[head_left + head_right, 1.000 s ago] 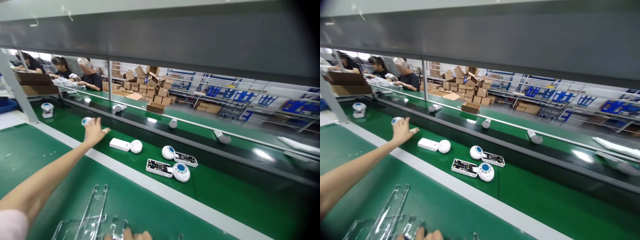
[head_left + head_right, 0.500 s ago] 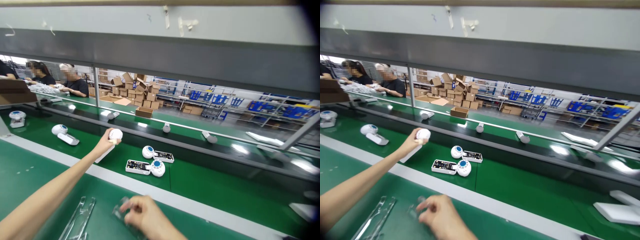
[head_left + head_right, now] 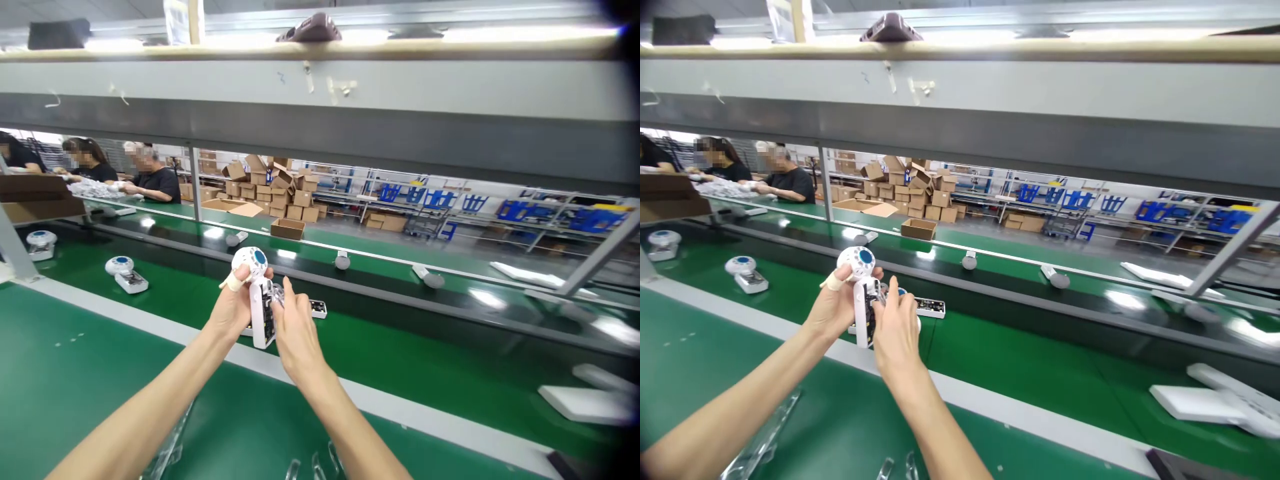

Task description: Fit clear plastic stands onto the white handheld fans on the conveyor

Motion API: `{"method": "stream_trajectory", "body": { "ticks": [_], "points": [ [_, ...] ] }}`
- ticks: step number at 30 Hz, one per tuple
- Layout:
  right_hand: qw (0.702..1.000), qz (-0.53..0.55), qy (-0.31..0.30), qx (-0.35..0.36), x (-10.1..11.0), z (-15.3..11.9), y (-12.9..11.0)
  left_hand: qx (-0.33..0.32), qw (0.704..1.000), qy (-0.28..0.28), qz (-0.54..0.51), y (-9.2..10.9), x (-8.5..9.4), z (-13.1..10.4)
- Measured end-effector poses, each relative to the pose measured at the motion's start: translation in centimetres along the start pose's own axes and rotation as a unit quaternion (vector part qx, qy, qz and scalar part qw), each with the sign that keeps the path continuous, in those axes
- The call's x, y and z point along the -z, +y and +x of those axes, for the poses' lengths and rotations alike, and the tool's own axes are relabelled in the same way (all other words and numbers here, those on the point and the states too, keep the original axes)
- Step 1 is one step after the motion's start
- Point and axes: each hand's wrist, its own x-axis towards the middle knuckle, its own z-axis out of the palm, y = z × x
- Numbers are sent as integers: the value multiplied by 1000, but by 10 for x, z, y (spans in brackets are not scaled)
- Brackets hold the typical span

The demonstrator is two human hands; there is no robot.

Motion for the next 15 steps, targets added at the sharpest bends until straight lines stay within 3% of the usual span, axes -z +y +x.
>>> {"method": "stream_trajectory", "body": {
  "ticks": [8, 15],
  "points": [
    [997, 64, 39, -31, -15, -5, -10, 6, 1000, 3, -30, -5, -12, -7],
    [995, 67, 79, -12, -16, -3, -14, 24, 998, 14, -55, -8, -14, -9]
  ]
}}
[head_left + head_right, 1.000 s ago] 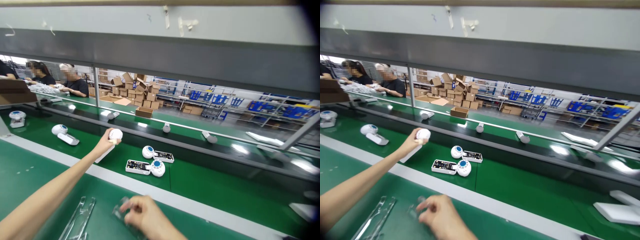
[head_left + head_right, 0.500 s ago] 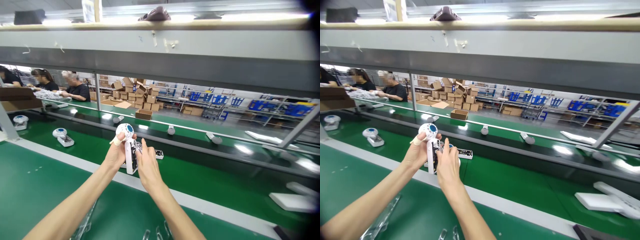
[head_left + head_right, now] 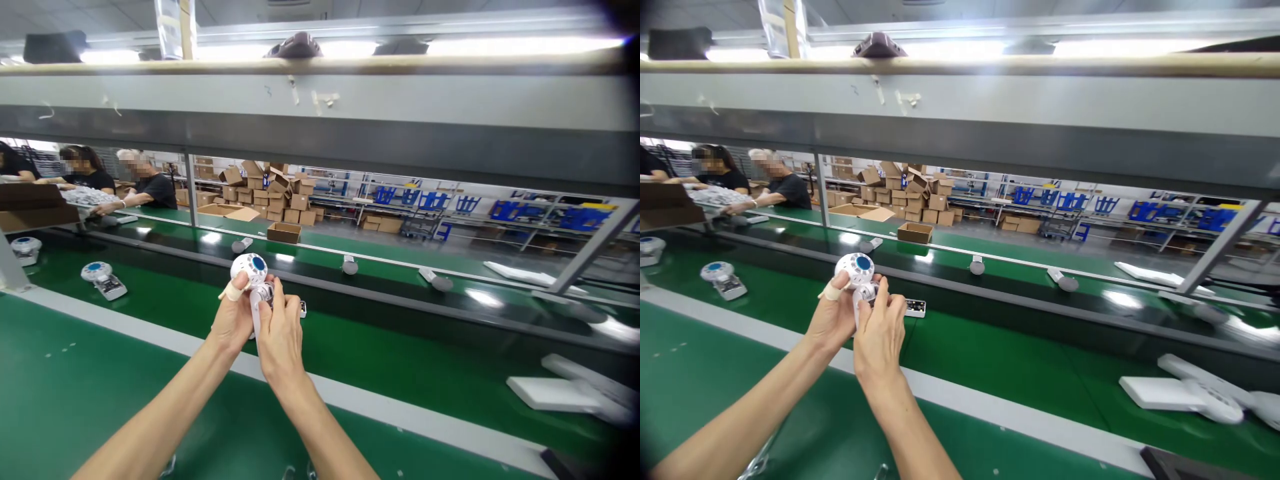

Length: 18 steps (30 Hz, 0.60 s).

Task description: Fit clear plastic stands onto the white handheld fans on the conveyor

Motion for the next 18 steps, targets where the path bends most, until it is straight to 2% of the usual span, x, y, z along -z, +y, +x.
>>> {"method": "stream_trajectory", "body": {
  "ticks": [5, 8, 11, 14, 16, 18],
  "points": [
    [1000, 16, 7, -3, -7, -9, -1, -11, 1000, -9, -1, 5, -2, -3],
    [995, 58, -71, -25, -5, -12, 3, -37, 999, -8, 29, 9, -3, -1],
    [985, 65, -159, -28, 5, -12, 10, -45, 997, 6, 61, 9, -2, -1],
    [990, 10, -143, 6, 16, -9, 16, 23, 988, 22, 150, 6, 1, -1],
    [991, -53, -119, 23, 20, -7, 19, 72, 969, 24, 235, 3, 4, -1],
    [992, -74, -98, 29, 21, -2, 22, 74, 955, 42, 286, 0, 5, -1]
  ]
}}
